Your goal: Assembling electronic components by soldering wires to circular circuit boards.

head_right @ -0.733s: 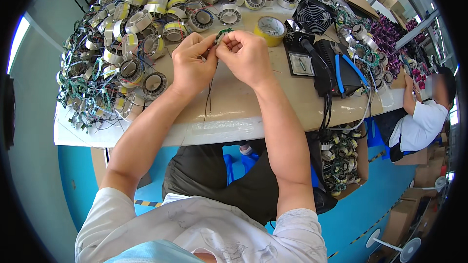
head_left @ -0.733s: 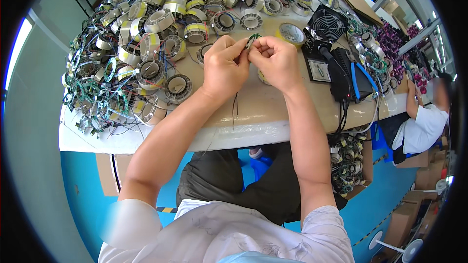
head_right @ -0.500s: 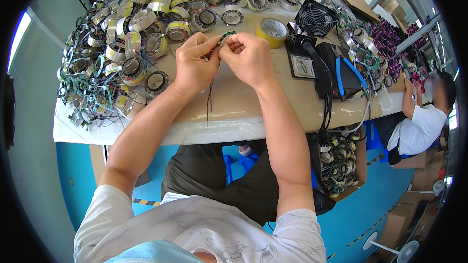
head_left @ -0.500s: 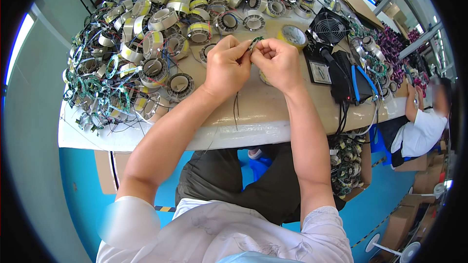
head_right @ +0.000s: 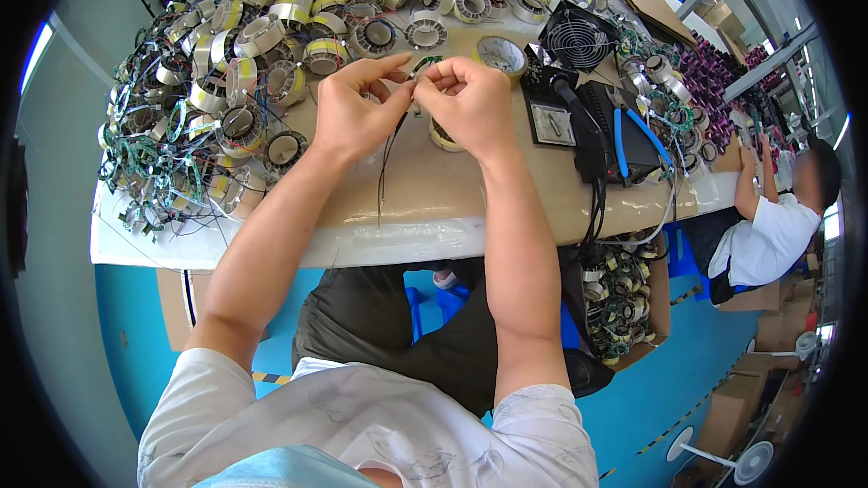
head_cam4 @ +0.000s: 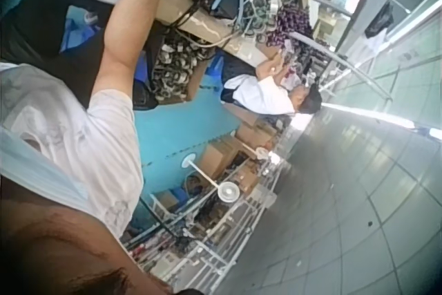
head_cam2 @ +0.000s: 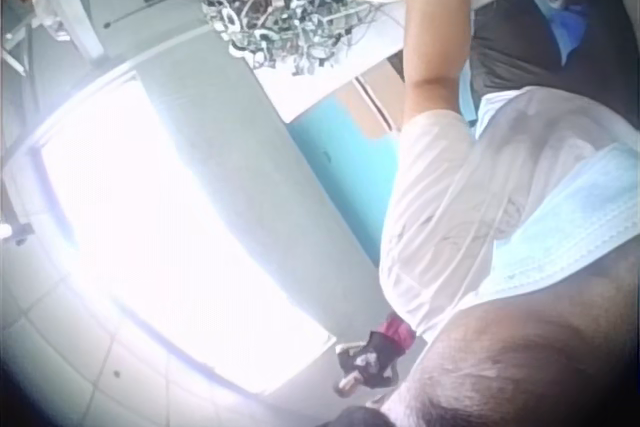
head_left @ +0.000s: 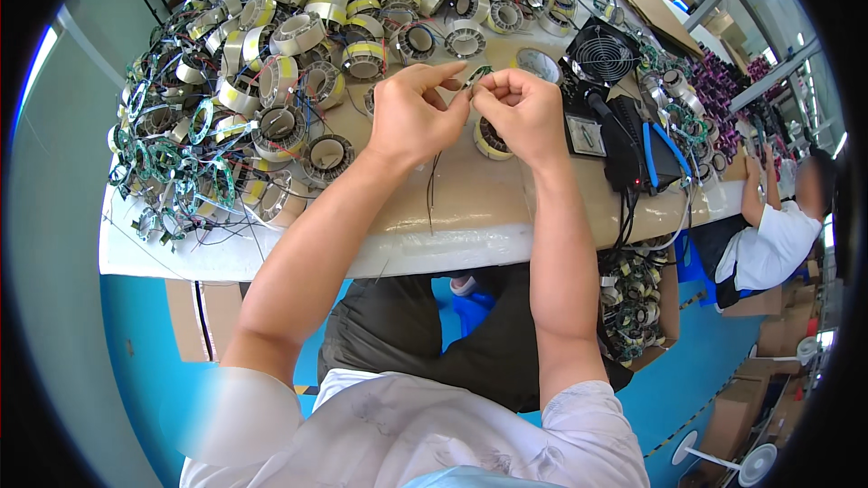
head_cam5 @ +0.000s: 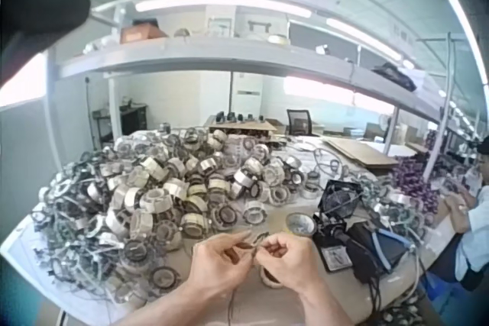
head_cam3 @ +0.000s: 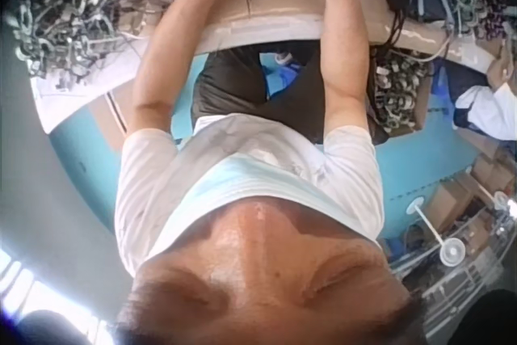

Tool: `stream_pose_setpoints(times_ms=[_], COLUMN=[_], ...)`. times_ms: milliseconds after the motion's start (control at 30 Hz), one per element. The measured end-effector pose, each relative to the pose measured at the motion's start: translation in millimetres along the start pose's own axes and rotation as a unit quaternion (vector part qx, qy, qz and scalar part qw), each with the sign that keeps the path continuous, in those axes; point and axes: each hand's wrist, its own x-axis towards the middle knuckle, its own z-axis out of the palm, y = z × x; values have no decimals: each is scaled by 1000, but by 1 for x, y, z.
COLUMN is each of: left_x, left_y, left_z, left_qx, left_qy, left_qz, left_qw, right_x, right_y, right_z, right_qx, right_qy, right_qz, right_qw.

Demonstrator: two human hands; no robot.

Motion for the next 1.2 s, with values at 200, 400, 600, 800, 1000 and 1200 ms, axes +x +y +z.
stream_pose_setpoints(times_ms=[200,400,600,800,1000,1200], left_x=[12,10,4,3,-2,-7], left_y=[11,10,-3,9,10,2], left_z=[-17,-14,-8,-7,-2,12], left_qx=[-96,-120,-96,-71,-5,139], left_qy=[-48,-119,-118,-97,24,20], left_qz=[-224,-213,-177,-139,84,365], left_qw=[969,962,973,983,996,920], right_x=[-3,-4,-11,-42,-48,-58], right_y=[-7,-10,-29,-28,-26,-24], right_z=[-15,-24,-50,-63,-61,-50], right_qx=[4,-41,-173,-385,-326,-280], right_qy=[-73,-146,-149,-148,-122,-146], right_qz=[0,-45,-191,-95,-164,-185], right_qw=[997,987,955,906,923,931])
